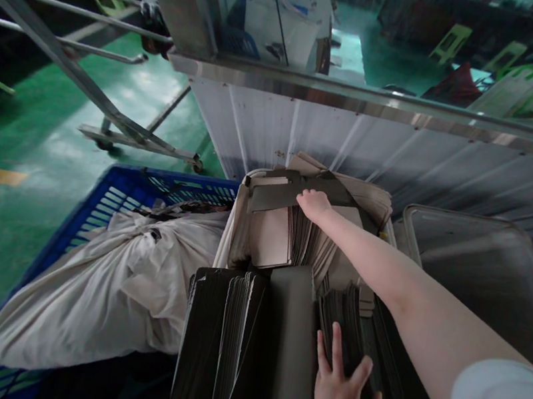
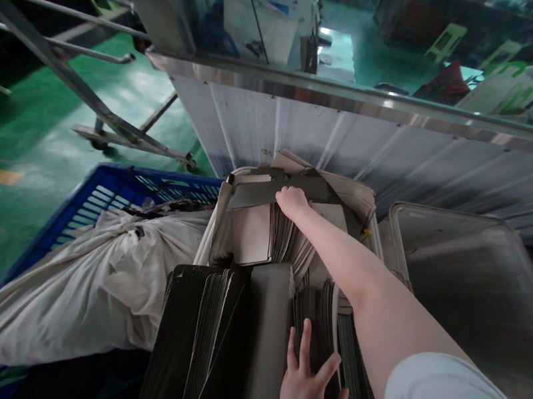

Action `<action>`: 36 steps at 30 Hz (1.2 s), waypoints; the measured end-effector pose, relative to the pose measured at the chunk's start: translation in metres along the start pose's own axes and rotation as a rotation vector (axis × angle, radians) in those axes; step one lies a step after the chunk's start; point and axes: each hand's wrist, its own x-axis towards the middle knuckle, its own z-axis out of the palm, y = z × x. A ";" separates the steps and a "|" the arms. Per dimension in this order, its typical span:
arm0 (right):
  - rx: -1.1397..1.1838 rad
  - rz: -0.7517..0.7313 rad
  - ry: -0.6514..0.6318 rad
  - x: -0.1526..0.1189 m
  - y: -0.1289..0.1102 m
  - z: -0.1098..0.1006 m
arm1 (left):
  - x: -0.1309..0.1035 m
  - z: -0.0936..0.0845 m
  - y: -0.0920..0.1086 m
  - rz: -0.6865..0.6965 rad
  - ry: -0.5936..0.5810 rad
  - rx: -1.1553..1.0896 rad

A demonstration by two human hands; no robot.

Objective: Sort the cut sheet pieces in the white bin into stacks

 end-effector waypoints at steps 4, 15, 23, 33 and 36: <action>0.039 0.011 0.101 -0.029 0.048 -0.039 | 0.001 -0.002 0.000 0.018 -0.016 0.027; 0.180 -0.538 -0.101 -0.290 0.162 -0.122 | 0.006 -0.016 0.010 0.033 -0.076 0.038; 0.417 -0.382 -0.056 -0.379 0.029 0.000 | 0.009 -0.012 0.012 0.043 -0.126 0.070; 1.404 1.043 0.305 -0.416 -0.074 0.092 | 0.012 -0.013 0.020 -0.010 -0.193 -0.132; 1.765 1.009 0.256 -0.414 -0.072 0.093 | 0.011 -0.007 0.007 -0.146 -0.146 -0.404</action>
